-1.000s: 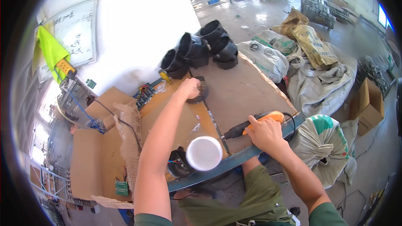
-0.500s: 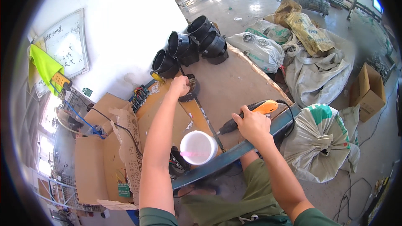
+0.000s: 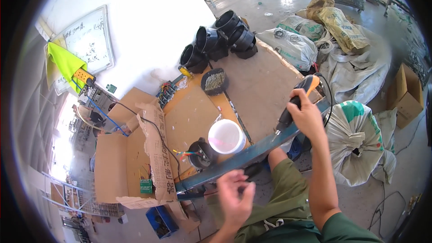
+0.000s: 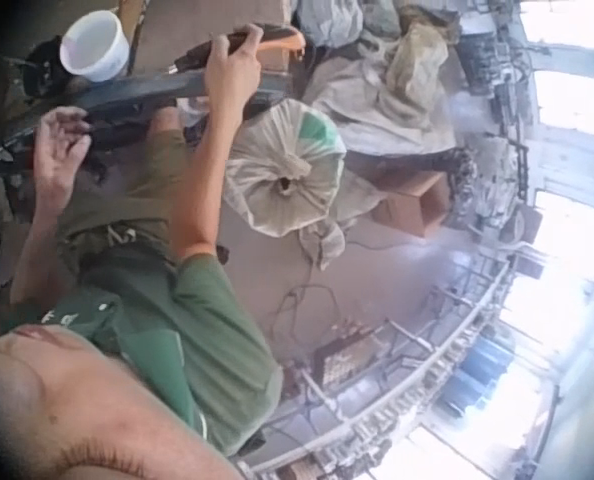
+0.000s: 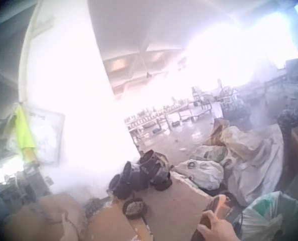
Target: The person applies a white substance from a container to a white plastic part using a small applicator and then uses an electric screwdriver to secure components inside a black circular housing.
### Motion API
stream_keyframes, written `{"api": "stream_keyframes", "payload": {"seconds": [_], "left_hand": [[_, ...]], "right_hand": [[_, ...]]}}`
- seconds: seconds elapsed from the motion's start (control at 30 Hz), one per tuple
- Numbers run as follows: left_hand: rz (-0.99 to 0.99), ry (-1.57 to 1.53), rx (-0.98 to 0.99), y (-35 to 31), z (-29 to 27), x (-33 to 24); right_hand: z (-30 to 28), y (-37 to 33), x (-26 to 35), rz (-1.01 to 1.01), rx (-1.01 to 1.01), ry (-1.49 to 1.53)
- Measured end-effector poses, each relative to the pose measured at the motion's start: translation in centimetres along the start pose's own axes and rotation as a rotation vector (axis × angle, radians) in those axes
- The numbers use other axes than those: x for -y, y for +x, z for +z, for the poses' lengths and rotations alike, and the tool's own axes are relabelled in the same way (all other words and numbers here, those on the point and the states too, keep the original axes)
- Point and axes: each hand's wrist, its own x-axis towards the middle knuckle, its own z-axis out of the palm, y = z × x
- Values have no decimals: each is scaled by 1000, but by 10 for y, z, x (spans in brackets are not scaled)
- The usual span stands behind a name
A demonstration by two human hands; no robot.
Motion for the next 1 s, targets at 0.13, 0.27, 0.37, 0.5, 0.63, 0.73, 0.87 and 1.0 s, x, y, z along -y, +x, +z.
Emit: {"api": "stream_keyframes", "payload": {"seconds": [0.13,0.27,0.37,0.5,0.63,0.73,0.87,1.0], "left_hand": [[-123,107,-117,12,33,73],[-128,188,-141,33,49,75],[-94,213,-109,49,57,73],[-45,166,-35,81,76,83],[-138,166,124,119,72,107],[-234,272,249,150,66,110],[-227,197,123,209,49,78],[171,631,8,327,44,79]], "right_hand": [[-65,-46,17,-12,146,489],[-103,-93,29,-3,222,682],[-122,-114,24,3,176,688],[-138,-128,26,-210,15,671],[-141,-132,32,-344,-65,698],[-143,-136,36,-309,-146,679],[-150,-138,23,-244,-301,664],[-155,-135,18,-376,-473,569]]}}
